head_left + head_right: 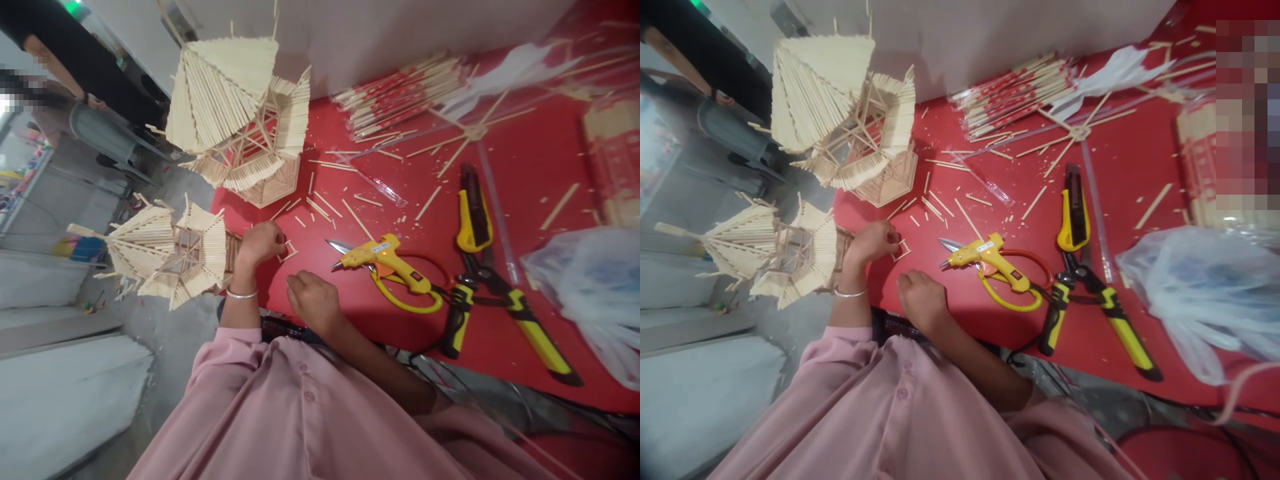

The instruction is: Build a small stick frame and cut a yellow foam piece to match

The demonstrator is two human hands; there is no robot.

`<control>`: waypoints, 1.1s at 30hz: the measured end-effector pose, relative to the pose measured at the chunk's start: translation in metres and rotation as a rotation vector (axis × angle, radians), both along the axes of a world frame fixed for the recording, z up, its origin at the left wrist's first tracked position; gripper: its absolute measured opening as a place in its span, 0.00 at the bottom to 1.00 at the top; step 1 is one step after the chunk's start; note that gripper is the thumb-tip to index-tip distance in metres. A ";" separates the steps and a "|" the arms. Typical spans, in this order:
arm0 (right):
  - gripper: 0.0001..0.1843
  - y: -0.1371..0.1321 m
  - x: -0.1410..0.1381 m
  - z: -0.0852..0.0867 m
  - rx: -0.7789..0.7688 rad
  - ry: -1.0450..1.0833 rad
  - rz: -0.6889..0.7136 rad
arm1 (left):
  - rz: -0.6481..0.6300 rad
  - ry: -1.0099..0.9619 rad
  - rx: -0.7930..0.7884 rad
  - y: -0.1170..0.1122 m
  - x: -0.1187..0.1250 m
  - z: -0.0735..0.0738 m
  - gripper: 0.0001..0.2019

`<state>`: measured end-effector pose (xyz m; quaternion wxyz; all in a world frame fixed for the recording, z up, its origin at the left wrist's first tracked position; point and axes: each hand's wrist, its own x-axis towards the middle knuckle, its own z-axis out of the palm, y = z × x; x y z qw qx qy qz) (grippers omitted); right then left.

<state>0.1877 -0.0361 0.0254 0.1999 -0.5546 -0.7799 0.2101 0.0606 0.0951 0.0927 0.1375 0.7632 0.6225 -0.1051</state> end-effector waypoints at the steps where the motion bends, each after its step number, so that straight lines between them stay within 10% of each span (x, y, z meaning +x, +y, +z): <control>1: 0.15 0.000 0.000 0.001 0.002 -0.002 0.002 | -0.002 0.012 -0.005 0.001 0.000 0.000 0.03; 23: 0.14 0.000 0.000 0.006 -0.055 -0.033 0.002 | 0.031 -0.050 -0.134 0.010 -0.003 0.001 0.04; 33: 0.16 0.002 0.003 -0.003 0.036 -0.027 -0.035 | 0.161 -0.706 0.637 -0.053 -0.011 -0.028 0.08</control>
